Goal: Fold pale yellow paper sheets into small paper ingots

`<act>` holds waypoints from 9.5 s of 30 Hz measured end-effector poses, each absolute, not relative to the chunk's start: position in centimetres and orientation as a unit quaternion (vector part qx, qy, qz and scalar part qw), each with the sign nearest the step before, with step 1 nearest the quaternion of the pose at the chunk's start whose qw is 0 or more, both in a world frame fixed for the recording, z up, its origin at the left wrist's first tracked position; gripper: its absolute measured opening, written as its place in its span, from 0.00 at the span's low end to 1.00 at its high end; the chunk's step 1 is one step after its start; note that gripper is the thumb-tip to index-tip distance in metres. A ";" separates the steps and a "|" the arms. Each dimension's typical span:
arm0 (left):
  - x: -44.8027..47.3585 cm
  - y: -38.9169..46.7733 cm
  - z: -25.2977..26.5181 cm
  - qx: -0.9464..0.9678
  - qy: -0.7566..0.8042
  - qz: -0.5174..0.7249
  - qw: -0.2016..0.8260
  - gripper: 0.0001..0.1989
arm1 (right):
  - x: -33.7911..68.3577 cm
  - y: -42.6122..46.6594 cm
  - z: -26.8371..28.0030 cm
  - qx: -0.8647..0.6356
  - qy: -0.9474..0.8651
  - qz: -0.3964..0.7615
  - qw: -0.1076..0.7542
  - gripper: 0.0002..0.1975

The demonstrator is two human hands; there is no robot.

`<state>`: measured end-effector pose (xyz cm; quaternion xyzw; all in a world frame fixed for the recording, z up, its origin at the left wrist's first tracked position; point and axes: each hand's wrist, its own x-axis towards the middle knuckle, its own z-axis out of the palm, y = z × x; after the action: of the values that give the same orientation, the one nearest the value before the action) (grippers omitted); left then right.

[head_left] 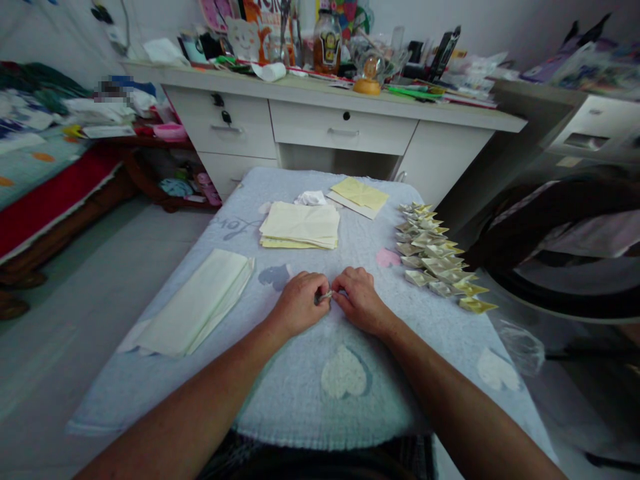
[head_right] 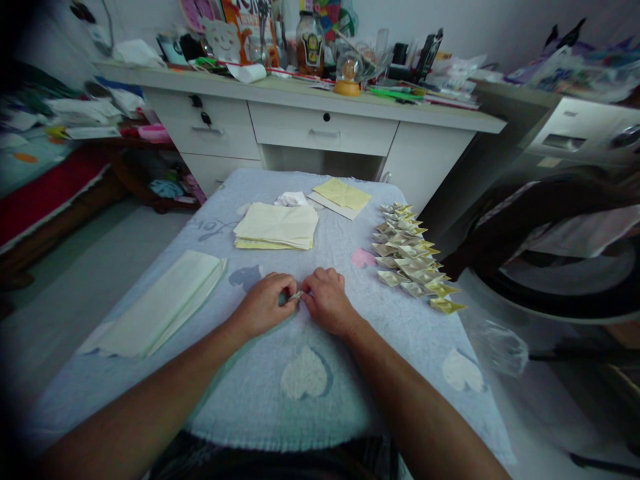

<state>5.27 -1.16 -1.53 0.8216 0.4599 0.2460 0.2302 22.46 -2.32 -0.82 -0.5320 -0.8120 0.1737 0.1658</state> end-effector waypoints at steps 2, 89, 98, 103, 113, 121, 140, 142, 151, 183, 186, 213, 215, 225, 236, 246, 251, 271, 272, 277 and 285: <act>5.2 -1.3 -1.4 0.806 0.468 0.261 0.252 0.06 | 22.4 -2.4 -0.7 -0.525 -0.813 0.179 0.176 0.03; 4.6 -0.9 -0.5 0.700 0.444 0.292 0.476 0.15 | 23.1 -2.4 -0.3 -0.432 -0.746 0.356 0.360 0.19; 4.7 -1.1 -0.2 0.719 0.427 0.289 0.466 0.15 | 23.4 -2.2 -0.4 -0.398 -0.748 0.389 0.362 0.22; 4.9 -1.1 -0.7 0.706 0.422 0.298 0.484 0.16 | 23.5 -2.2 -0.3 -0.400 -0.742 0.391 0.370 0.21; 4.7 -0.9 -0.9 0.682 0.409 0.335 0.505 0.10 | 23.6 -2.2 -0.2 -0.417 -0.769 0.345 0.340 0.19; 4.5 -0.7 -1.0 0.699 0.428 0.329 0.469 0.11 | 24.1 -2.1 -0.2 -0.413 -0.777 0.322 0.349 0.16; 5.4 -0.8 -1.0 0.480 0.393 0.426 0.659 0.10 | 23.8 -2.2 -0.5 -0.438 -0.752 0.302 0.388 0.15; 5.3 -0.8 -1.0 0.453 0.384 0.438 0.675 0.10 | 23.8 -2.4 -0.2 -0.414 -0.754 0.336 0.383 0.17; 5.3 -1.2 -0.8 0.425 0.322 0.404 0.743 0.12 | 23.9 -2.4 -0.6 -0.397 -0.669 0.447 0.443 0.15; 5.8 -1.0 -1.3 0.502 0.354 0.414 0.671 0.16 | 23.6 -2.2 -0.8 -0.399 -0.685 0.394 0.464 0.09; 5.7 -1.0 -1.3 0.503 0.352 0.415 0.671 0.16 | 23.6 -2.2 -0.8 -0.399 -0.682 0.395 0.469 0.09; 5.2 -1.1 -0.4 0.431 0.331 0.408 0.734 0.15 | 24.0 -1.8 -1.2 -0.422 -0.526 0.511 0.534 0.11; 5.2 -1.1 -0.4 0.456 0.348 0.405 0.712 0.15 | 23.9 -1.8 -1.3 -0.430 -0.523 0.506 0.535 0.11; 5.4 -1.0 -1.5 0.622 0.448 0.387 0.512 0.24 | 23.5 -2.0 -1.5 -0.439 -0.555 0.493 0.506 0.14; 5.1 -1.0 -0.6 0.540 0.458 0.427 0.563 0.10 | 23.4 -2.3 -0.7 -0.412 -0.566 0.524 0.486 0.14; 5.2 -1.2 -0.4 0.571 0.446 0.409 0.555 0.09 | 22.9 -2.4 -1.1 -0.423 -0.606 0.521 0.428 0.14; 5.2 -1.3 0.0 0.620 0.440 0.397 0.514 0.09 | 23.2 -2.4 -0.9 -0.435 -0.646 0.462 0.425 0.12; 5.3 -1.1 -0.4 0.638 0.429 0.362 0.527 0.10 | 23.8 -2.4 -0.7 -0.468 -0.692 0.416 0.360 0.14; 5.3 -1.1 -0.4 0.639 0.433 0.359 0.525 0.10 | 23.8 -2.4 -0.6 -0.468 -0.697 0.409 0.358 0.14; 5.3 -1.0 -0.7 0.642 0.437 0.362 0.516 0.11 | 23.7 -2.4 -0.7 -0.434 -0.668 0.471 0.380 0.15; 5.2 -1.1 -0.5 0.637 0.426 0.357 0.534 0.10 | 23.9 -2.5 -0.2 -0.442 -0.629 0.530 0.359 0.21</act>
<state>5.21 -1.10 -0.50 0.6370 0.4256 0.3574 0.5342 23.90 -2.47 -0.17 -0.4415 -0.6290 0.5295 0.3591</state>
